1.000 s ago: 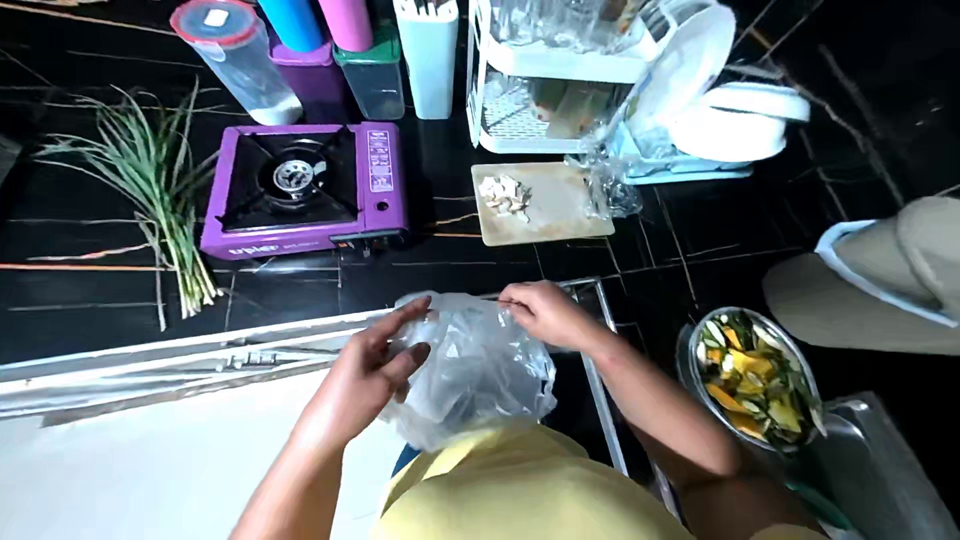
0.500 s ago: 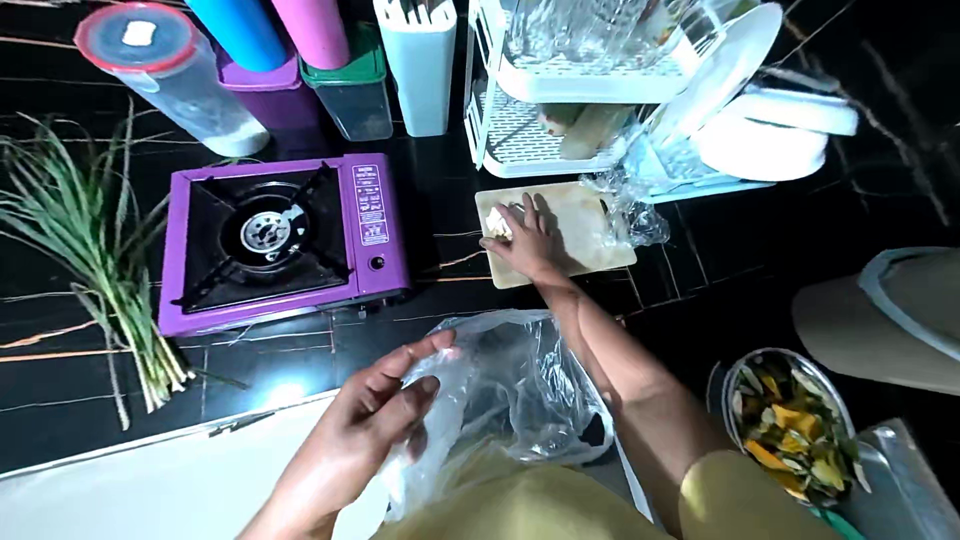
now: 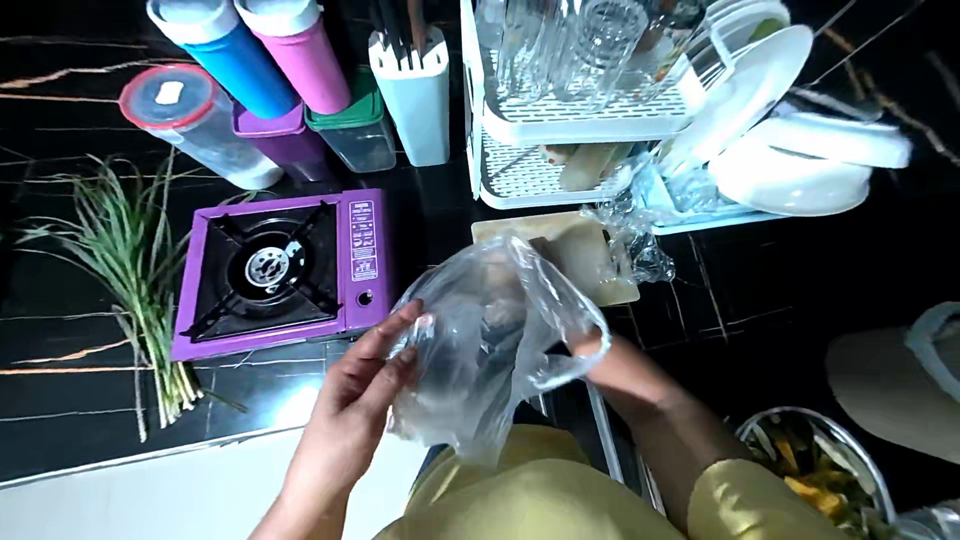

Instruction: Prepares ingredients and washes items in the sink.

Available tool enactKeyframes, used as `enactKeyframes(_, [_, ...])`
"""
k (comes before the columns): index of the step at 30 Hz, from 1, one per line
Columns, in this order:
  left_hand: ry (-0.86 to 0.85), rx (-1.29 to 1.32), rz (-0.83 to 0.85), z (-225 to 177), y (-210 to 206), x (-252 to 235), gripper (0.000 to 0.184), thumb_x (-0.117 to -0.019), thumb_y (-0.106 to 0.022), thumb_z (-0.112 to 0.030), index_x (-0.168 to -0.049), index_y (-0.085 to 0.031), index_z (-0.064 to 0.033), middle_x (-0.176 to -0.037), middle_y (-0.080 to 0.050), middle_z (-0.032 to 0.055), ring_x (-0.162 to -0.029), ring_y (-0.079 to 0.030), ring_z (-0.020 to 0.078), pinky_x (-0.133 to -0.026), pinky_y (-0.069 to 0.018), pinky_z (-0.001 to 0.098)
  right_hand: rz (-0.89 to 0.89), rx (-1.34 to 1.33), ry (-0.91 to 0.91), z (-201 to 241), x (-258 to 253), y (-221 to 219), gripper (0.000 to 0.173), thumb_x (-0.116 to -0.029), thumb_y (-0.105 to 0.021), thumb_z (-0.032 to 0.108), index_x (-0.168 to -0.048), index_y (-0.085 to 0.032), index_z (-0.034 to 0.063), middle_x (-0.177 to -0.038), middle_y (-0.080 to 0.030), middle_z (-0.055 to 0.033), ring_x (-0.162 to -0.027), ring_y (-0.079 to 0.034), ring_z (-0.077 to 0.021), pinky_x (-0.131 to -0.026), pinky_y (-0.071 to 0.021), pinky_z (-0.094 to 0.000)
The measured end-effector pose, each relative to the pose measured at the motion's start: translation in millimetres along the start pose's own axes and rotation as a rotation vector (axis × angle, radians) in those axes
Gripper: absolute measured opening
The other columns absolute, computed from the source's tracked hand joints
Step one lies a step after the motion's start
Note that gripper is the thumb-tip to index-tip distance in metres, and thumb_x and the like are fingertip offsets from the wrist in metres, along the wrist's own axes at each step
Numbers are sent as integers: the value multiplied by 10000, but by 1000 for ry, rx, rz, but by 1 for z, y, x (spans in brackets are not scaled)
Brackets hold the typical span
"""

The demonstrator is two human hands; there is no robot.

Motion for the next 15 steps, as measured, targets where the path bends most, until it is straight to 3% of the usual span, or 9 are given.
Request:
enactKeyframes(1, [15, -56, -26, 5, 1, 0, 415, -991, -477, -56, -1390, -587, -30, -1311, -675, 30, -1004, -699, 93, -844, -597, 249, 228, -3, -99, 1, -13, 4, 455, -1108, -439, 244, -1561, -445, 216, -1624, -403, -112, -1514, -351, -256, -1196, -331, -457])
enactKeyframes(2, [32, -96, -44, 9, 2, 1, 424, -986, -479, -56, -1396, -583, -28, -1323, -669, 21, -1006, -696, 84, -848, -595, 245, 154, -15, -103, -4, -23, -6, 424, -1091, -498, 270, -1490, -529, 132, -1544, -489, -185, -1425, -470, -358, -1114, -428, -535])
enactKeyframes(3, [44, -123, -48, 11, 2, 2, 432, -982, -483, -59, -1403, -578, -28, -1339, -662, 18, -1020, -692, 80, -861, -592, 244, -183, 6, 22, -17, -34, -28, 374, -1031, -577, 311, -1311, -682, 86, -1328, -643, -240, -1198, -635, -430, -914, -550, -580])
enactKeyframes(4, [49, -151, -43, 12, 2, 3, 438, -981, -488, -63, -1410, -572, -27, -1350, -655, 17, -1029, -689, 75, -867, -589, 241, -269, -9, 79, -24, -42, -38, 367, -1021, -589, 316, -1275, -699, 76, -1279, -653, -252, -1150, -645, -456, -870, -555, -607])
enactKeyframes(8, [37, -347, -6, 6, 5, 6, 450, -1001, -553, -172, -1440, -563, -74, -1412, -623, 20, -1138, -673, 84, -927, -591, 257, -138, -278, -1, -34, -51, -21, 360, -1014, -620, 270, -1283, -659, 35, -1221, -665, -245, -1128, -649, -423, -935, -520, -627])
enactKeyframes(11, [87, -513, -3, 1, 10, 4, 501, -994, -582, -295, -1478, -552, -168, -1417, -621, 7, -1040, -703, 54, -811, -615, 235, -85, -788, -200, -60, -66, -17, 327, -1015, -633, 210, -1249, -643, -18, -1142, -685, -211, -1033, -661, -297, -923, -537, -494])
enactKeyframes(13, [128, -542, 4, -3, 11, 0, 554, -971, -603, -319, -1508, -520, -213, -1329, -667, -2, -875, -713, 44, -702, -607, 227, -29, -1110, -353, -77, -64, -17, 307, -1029, -615, 245, -1260, -642, 45, -1088, -679, -102, -858, -622, -156, -719, -530, -346])
enactKeyframes(14, [147, -534, 19, -5, 11, -3, 588, -958, -617, -308, -1526, -491, -225, -1261, -692, -6, -807, -708, 48, -667, -604, 230, 2, -1272, -418, -82, -61, -18, 252, -1020, -596, 297, -1178, -643, 106, -918, -655, -20, -675, -588, -82, -550, -504, -258])
enactKeyframes(15, [170, -514, 38, -6, 9, -7, 622, -949, -631, -282, -1545, -458, -228, -1193, -715, -8, -743, -702, 56, -636, -605, 235, 60, -1441, -453, -86, -59, -19, 220, -1026, -550, 336, -1100, -619, 141, -803, -611, 10, -576, -546, -67, -474, -467, -235])
Point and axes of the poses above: each hand's wrist, its own x-axis away from the middle knuckle, its own y-axis out of the back of the hand, z = x × y, the point moved 6 cm from there along -x, towards the middle knuckle
